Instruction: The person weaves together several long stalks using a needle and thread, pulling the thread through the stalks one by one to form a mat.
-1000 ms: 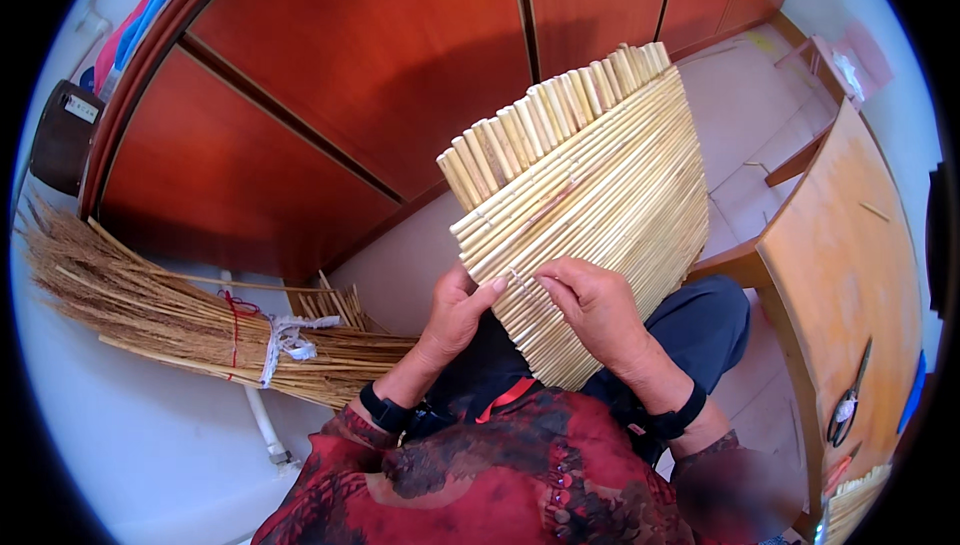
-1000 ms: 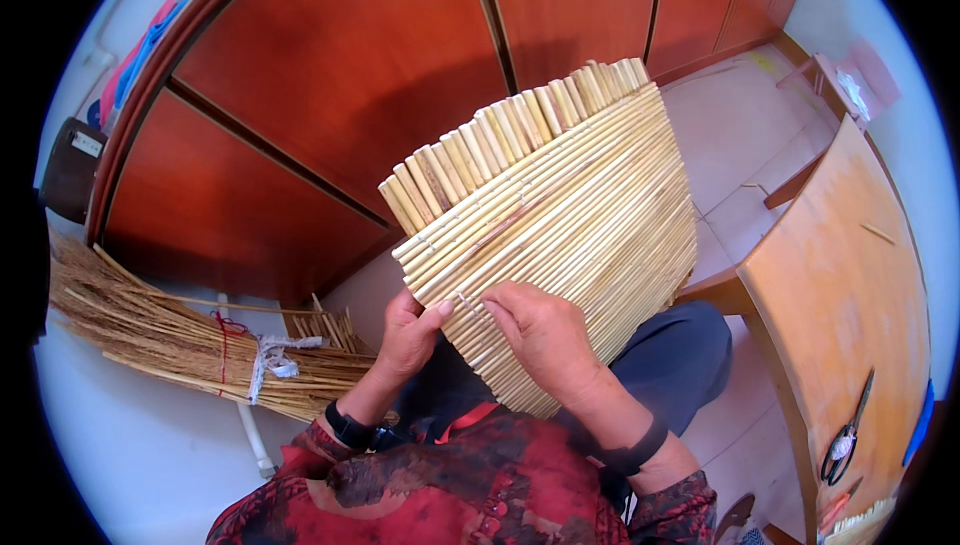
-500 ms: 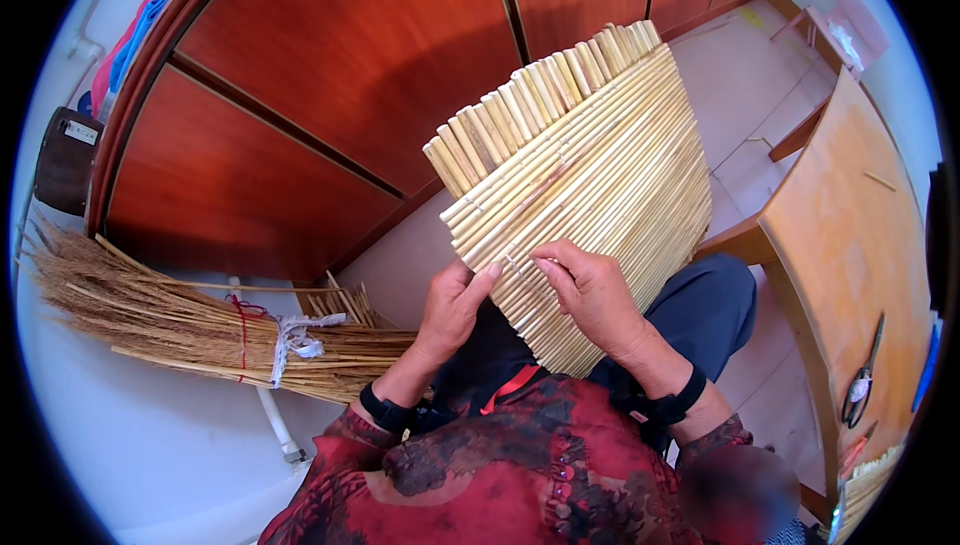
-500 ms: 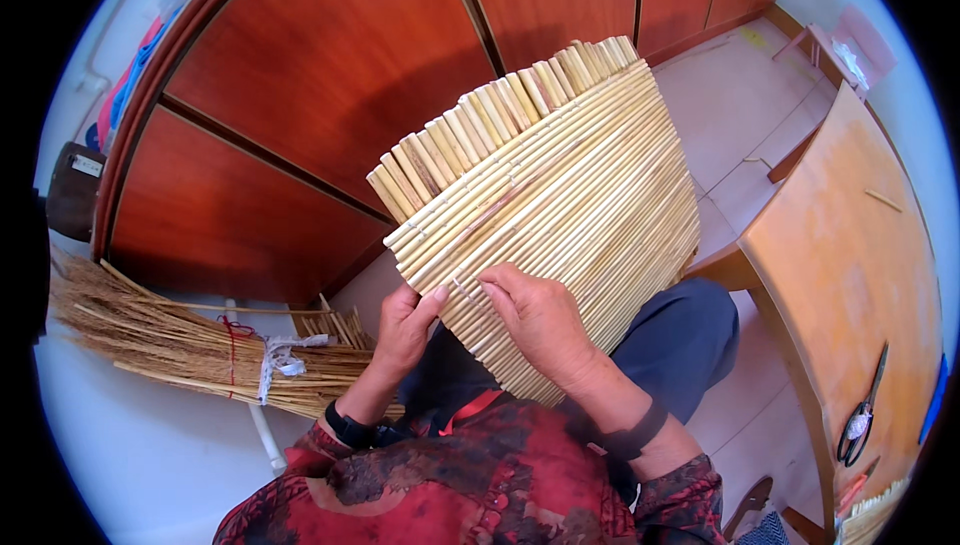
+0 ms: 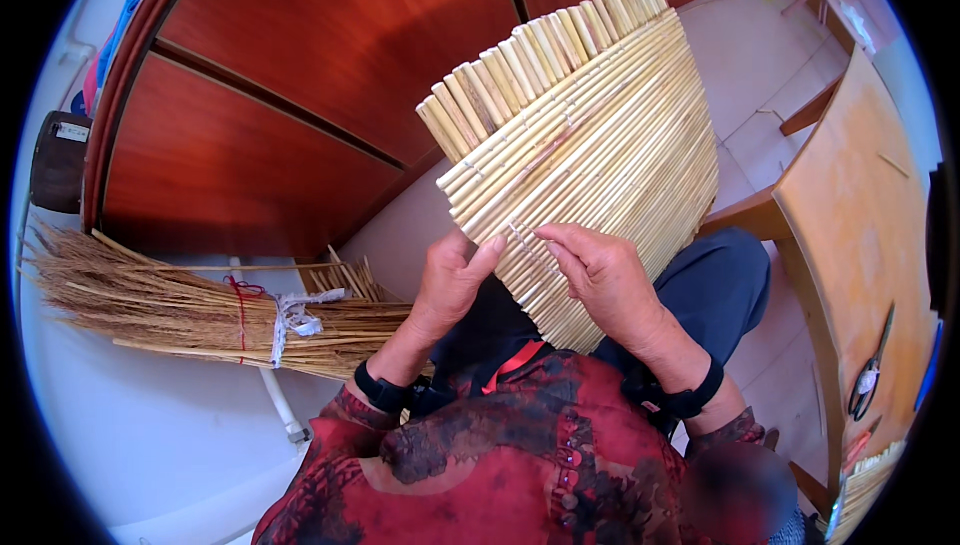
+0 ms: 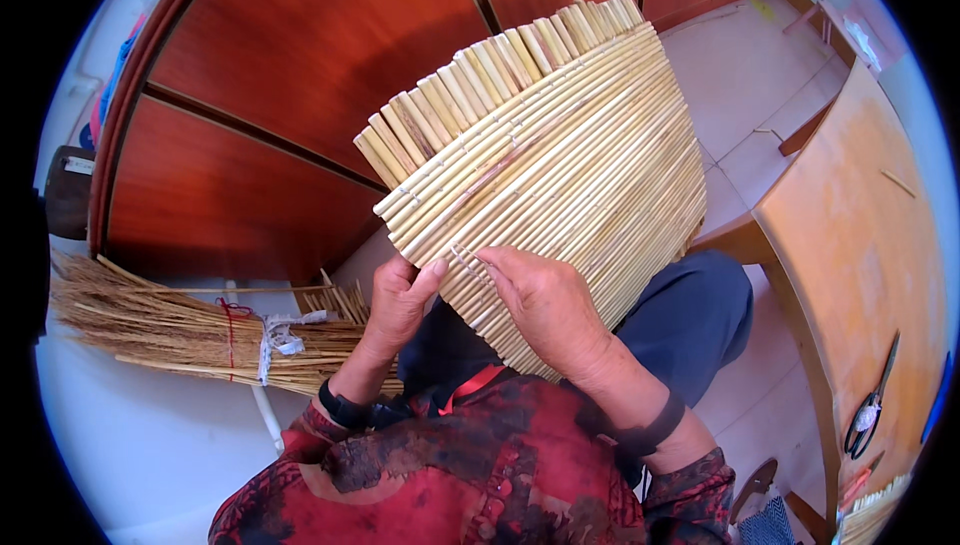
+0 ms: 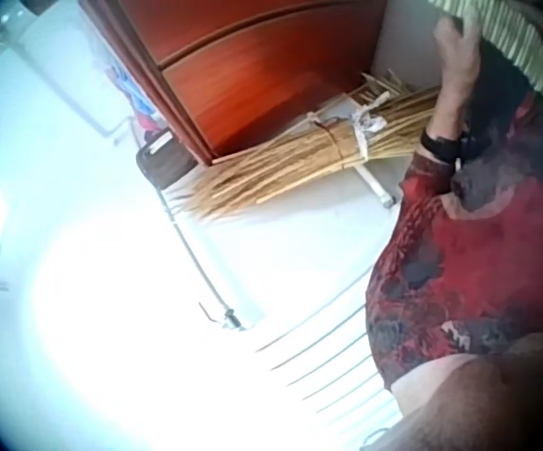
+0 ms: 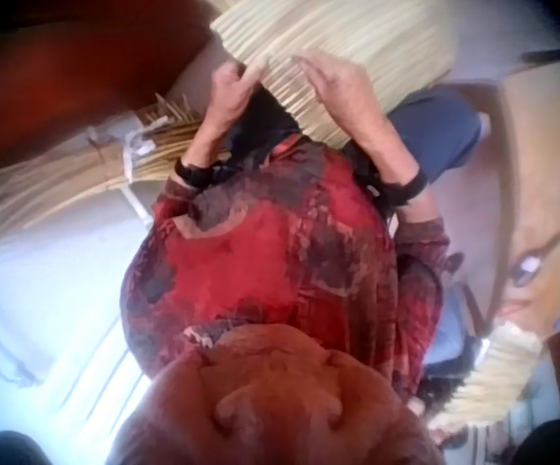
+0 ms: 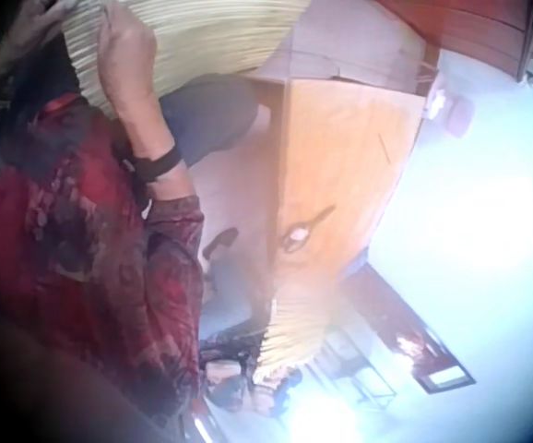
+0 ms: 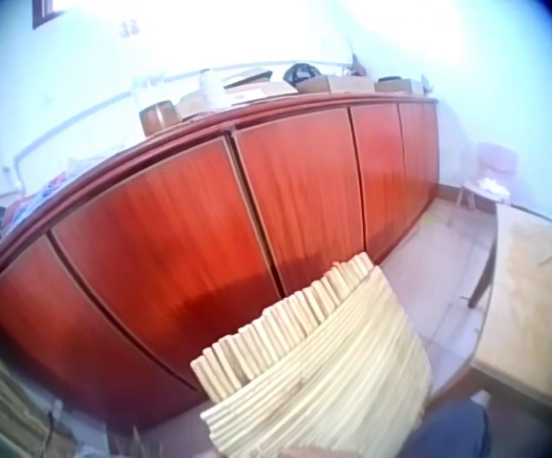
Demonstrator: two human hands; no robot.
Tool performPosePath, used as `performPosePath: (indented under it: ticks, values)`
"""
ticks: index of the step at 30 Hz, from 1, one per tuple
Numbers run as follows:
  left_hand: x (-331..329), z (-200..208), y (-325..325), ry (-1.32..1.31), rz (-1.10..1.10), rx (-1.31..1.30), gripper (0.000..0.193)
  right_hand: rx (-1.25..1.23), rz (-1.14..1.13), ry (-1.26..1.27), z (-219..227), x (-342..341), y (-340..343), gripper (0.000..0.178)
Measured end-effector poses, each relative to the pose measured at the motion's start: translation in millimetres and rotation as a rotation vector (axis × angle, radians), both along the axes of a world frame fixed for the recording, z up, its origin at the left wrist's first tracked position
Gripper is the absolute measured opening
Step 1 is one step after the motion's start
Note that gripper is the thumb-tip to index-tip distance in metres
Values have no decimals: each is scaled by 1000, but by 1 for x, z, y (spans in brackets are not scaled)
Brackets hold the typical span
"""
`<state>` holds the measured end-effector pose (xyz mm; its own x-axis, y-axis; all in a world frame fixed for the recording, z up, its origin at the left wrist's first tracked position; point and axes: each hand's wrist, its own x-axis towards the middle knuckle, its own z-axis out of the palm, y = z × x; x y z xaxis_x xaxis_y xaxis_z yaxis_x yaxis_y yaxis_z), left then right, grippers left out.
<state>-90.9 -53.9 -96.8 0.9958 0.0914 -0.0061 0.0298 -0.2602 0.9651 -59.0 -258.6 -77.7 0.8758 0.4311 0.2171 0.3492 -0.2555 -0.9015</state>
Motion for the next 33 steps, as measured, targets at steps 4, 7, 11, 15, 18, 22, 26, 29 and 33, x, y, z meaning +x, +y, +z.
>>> performPosePath:
  ticks: [4, 7, 11, 15, 18, 22, 26, 29, 33]
  values:
    - [0, 4, -6, -16, 2, 7, 38, -31, -4, -108, 1, -3, -2, 25]
    - [-1, 2, 0, -16, 9, -12, 37, -20, 0, -150, 0, -3, 5, 24]
    - [-2, 8, -3, 21, -2, 61, 36, -14, -21, -185, 2, -3, 5, 23]
    - [-3, 10, -7, -18, -2, 27, 36, -63, -10, -148, 7, -2, 4, 25]
    - [-3, 10, -8, -16, -5, 4, 35, -73, -23, -204, 6, -1, 5, 21]
    - [-3, 10, -9, -38, -10, -28, 33, -68, -43, -275, 3, 1, 5, 16]
    - [-3, 11, -10, -46, 5, -65, 33, -101, -34, -281, 7, 1, 6, 16]
    - [-3, 17, -11, -45, -42, 36, 32, -148, -37, -322, 13, 1, 6, 16]
    - [-3, 27, -16, -187, -57, 266, 26, -240, -44, -333, 27, -2, 3, 17]
